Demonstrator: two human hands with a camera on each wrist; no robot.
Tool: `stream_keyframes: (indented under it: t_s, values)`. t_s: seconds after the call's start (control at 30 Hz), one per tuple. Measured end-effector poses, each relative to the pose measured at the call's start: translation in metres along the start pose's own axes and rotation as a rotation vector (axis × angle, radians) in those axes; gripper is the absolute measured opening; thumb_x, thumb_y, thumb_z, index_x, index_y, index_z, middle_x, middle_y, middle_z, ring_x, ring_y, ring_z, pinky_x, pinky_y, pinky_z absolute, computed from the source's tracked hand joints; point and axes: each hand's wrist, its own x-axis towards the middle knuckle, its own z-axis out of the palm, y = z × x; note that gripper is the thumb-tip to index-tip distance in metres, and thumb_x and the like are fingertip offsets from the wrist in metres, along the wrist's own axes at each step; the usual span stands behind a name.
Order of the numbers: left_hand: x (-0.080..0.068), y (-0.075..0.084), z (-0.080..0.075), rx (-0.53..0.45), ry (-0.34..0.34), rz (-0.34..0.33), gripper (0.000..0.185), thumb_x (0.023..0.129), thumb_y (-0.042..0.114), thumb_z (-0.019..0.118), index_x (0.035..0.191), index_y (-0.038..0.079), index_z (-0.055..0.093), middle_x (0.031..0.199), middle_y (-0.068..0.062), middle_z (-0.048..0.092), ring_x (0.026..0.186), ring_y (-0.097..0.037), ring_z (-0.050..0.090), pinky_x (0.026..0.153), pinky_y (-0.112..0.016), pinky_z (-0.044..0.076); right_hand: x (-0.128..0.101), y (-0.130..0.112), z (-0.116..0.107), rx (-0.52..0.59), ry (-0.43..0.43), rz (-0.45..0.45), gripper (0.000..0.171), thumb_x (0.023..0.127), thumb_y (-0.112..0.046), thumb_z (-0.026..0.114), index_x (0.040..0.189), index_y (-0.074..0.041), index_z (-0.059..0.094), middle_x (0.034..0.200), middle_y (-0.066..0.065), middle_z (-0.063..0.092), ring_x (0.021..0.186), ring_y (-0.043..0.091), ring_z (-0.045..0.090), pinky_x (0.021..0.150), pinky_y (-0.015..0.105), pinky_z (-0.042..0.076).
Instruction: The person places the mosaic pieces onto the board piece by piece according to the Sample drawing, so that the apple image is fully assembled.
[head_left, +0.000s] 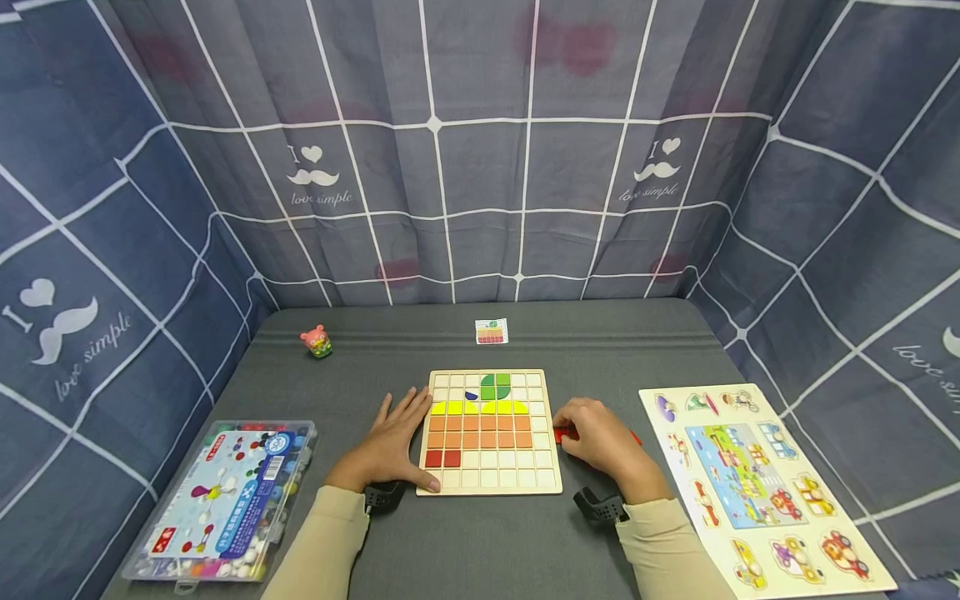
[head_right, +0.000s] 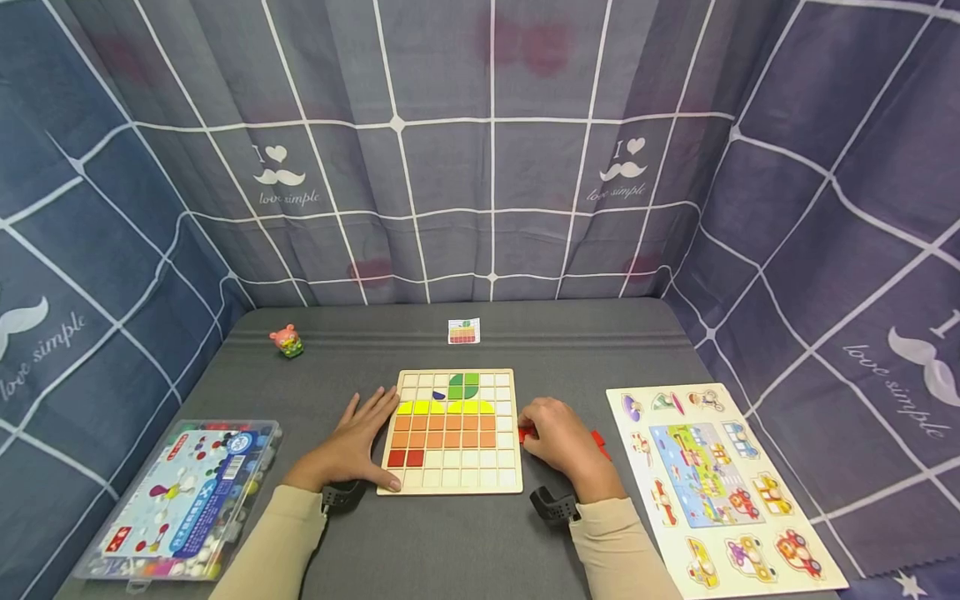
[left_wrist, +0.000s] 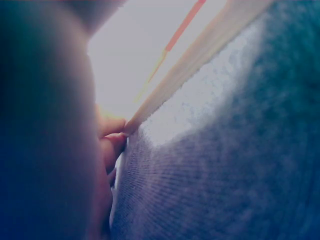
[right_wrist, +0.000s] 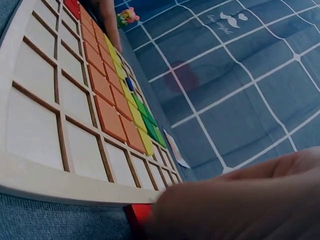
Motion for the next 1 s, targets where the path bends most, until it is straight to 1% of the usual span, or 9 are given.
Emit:
stream_keyframes:
  t_s: [0.17, 0.27, 0.43, 0.53, 0.63, 0.7, 0.83, 0.9, 1.0]
  values:
    - [0.001, -0.001, 0.001, -0.005, 0.002, 0.002, 0.157, 0.052, 0.083, 0.089, 0.168, 0.004, 0.021, 0.174, -0.013, 0.013, 0.159, -0.033, 0.006, 0.122, -0.060, -0.010, -0.001, 0.000, -0.001, 0.004, -0.049, -0.022, 0.027, 0.072, 0.005, 0.085, 0.094, -0.008, 0.078, 0.094, -0.004, 0.068, 0.087, 0.017, 0.062, 0.075, 0.037, 0.056]
    - [0.001, -0.001, 0.001, -0.008, 0.003, 0.000, 0.157, 0.051, 0.084, 0.088, 0.168, 0.004, 0.021, 0.174, -0.013, 0.014, 0.159, -0.033, 0.007, 0.122, -0.060, -0.010, -0.001, 0.000, 0.000, 0.009, -0.049, -0.018, 0.026, 0.072, 0.007, 0.084, 0.094, -0.006, 0.077, 0.094, -0.002, 0.068, 0.088, 0.019, 0.063, 0.076, 0.039, 0.056]
    - [0.001, 0.000, 0.000, -0.010, 0.001, 0.000, 0.156, 0.052, 0.083, 0.088, 0.168, 0.004, 0.021, 0.174, -0.013, 0.014, 0.159, -0.034, 0.007, 0.122, -0.061, -0.009, -0.001, 0.001, 0.002, -0.009, -0.013, 0.001, 0.022, 0.074, 0.005, 0.084, 0.092, -0.006, 0.078, 0.093, -0.001, 0.069, 0.086, 0.019, 0.064, 0.074, 0.038, 0.057]
    - [0.000, 0.000, 0.000, -0.013, 0.002, 0.002, 0.156, 0.052, 0.083, 0.089, 0.168, 0.004, 0.021, 0.174, -0.013, 0.014, 0.159, -0.034, 0.007, 0.122, -0.061, -0.009, -0.001, 0.002, 0.003, -0.027, 0.025, 0.020, 0.019, 0.077, 0.002, 0.085, 0.092, -0.007, 0.078, 0.091, -0.001, 0.068, 0.083, 0.018, 0.063, 0.073, 0.038, 0.056]
    - [0.000, 0.000, 0.000, -0.013, 0.003, 0.001, 0.156, 0.052, 0.083, 0.089, 0.168, 0.004, 0.021, 0.174, -0.013, 0.014, 0.159, -0.035, 0.008, 0.122, -0.061, -0.009, 0.002, -0.001, 0.003, -0.019, 0.067, 0.023, 0.017, 0.078, -0.003, 0.086, 0.092, -0.008, 0.078, 0.092, -0.002, 0.068, 0.080, 0.016, 0.061, 0.073, 0.039, 0.055]
    - [0.000, 0.000, 0.000, -0.012, 0.005, 0.000, 0.156, 0.052, 0.083, 0.089, 0.168, 0.003, 0.022, 0.174, -0.014, 0.014, 0.159, -0.035, 0.008, 0.122, -0.062, -0.009, 0.004, -0.006, 0.003, 0.002, 0.079, 0.006, 0.018, 0.079, -0.005, 0.088, 0.093, -0.008, 0.078, 0.093, -0.003, 0.067, 0.080, 0.016, 0.062, 0.073, 0.039, 0.055]
    - [0.000, 0.000, 0.000, -0.002, 0.007, 0.000, 0.155, 0.052, 0.083, 0.088, 0.168, 0.003, 0.023, 0.174, -0.013, 0.014, 0.159, -0.034, 0.008, 0.122, -0.062, -0.008, 0.012, -0.022, 0.009, 0.052, 0.056, -0.062, 0.017, 0.080, -0.004, 0.087, 0.094, -0.007, 0.078, 0.095, -0.002, 0.068, 0.079, 0.015, 0.063, 0.071, 0.035, 0.056]
    - [0.000, 0.000, -0.001, -0.003, 0.009, 0.001, 0.155, 0.052, 0.083, 0.088, 0.168, 0.003, 0.023, 0.174, -0.014, 0.015, 0.159, -0.034, 0.008, 0.122, -0.062, -0.008, 0.016, -0.032, 0.015, 0.072, 0.042, -0.122, 0.016, 0.081, -0.003, 0.087, 0.093, -0.007, 0.077, 0.093, -0.001, 0.069, 0.077, 0.012, 0.061, 0.069, 0.031, 0.055]
    - [0.000, 0.000, 0.000, 0.000, 0.011, 0.000, 0.155, 0.052, 0.084, 0.088, 0.168, 0.003, 0.023, 0.174, -0.013, 0.015, 0.159, -0.034, 0.009, 0.122, -0.062, -0.007, 0.024, -0.049, 0.028, 0.089, 0.036, -0.227, 0.015, 0.081, -0.002, 0.087, 0.090, -0.007, 0.078, 0.089, 0.000, 0.069, 0.078, 0.011, 0.062, 0.069, 0.027, 0.056]
